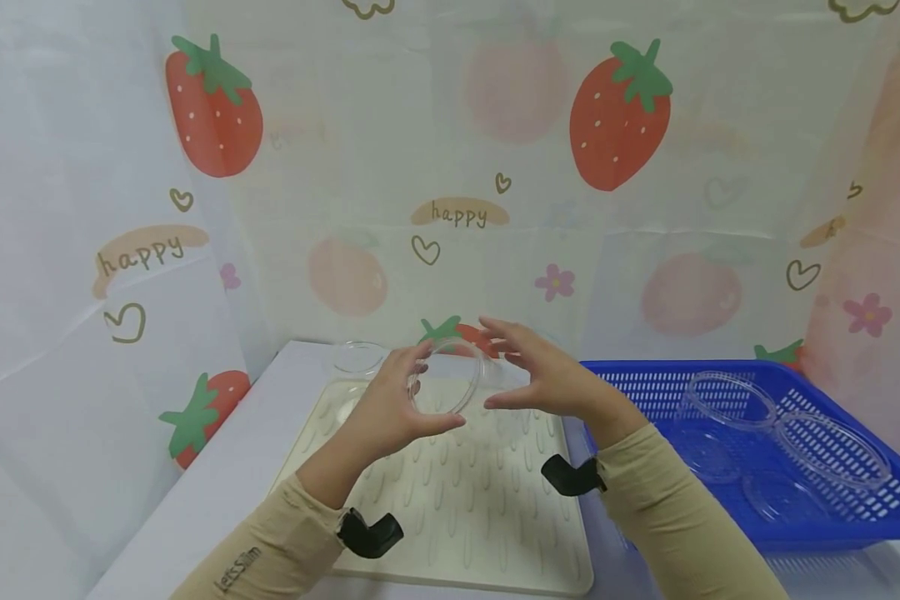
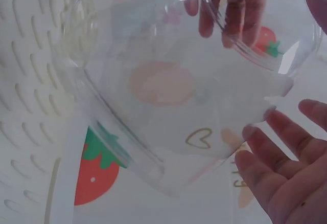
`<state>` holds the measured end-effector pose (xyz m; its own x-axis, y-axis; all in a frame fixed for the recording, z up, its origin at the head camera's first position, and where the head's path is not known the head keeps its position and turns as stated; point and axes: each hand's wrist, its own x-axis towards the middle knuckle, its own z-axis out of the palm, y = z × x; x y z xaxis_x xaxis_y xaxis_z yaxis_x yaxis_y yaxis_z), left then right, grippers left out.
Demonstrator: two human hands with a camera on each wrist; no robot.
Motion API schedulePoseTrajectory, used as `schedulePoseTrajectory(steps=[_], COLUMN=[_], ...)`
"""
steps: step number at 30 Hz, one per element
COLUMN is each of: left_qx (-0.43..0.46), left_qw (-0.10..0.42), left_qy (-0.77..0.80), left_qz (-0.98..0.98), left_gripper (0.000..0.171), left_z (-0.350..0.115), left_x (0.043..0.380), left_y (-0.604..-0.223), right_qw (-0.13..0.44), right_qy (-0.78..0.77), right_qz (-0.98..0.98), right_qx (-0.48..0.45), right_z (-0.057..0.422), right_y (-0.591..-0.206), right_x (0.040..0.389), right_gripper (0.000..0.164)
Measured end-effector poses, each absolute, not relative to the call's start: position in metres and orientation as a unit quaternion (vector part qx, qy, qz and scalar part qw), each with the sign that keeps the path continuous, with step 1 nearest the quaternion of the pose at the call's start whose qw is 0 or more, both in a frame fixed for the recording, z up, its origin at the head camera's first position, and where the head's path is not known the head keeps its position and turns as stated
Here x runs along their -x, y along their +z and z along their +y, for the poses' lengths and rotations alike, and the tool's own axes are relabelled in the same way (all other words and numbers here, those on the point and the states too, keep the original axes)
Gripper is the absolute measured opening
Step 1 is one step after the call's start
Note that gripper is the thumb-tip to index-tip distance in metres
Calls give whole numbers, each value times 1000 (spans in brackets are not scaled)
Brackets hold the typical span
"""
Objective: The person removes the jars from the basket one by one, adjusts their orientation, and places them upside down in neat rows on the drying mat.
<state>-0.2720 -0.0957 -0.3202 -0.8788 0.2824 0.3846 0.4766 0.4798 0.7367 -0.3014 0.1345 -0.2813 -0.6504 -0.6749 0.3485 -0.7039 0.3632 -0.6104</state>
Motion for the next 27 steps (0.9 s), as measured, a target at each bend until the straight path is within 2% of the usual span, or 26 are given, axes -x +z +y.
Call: schedulePoseTrajectory(steps=[8, 27], left_qx=[187, 140], left_qw=[84, 122], left_qy=[-522, -634], left_qz=[-828, -751], left_gripper=[97, 90], left_z=[-108, -123], left_x=[273, 273], left_y=[-320, -315], right_qw=[34, 61], right_qy=[399, 528], right_qz=[-841, -815], right_qx=[-364, -230], right_z=[133, 114], right_y=[-280, -293], right_x=[297, 287], right_gripper=[83, 73])
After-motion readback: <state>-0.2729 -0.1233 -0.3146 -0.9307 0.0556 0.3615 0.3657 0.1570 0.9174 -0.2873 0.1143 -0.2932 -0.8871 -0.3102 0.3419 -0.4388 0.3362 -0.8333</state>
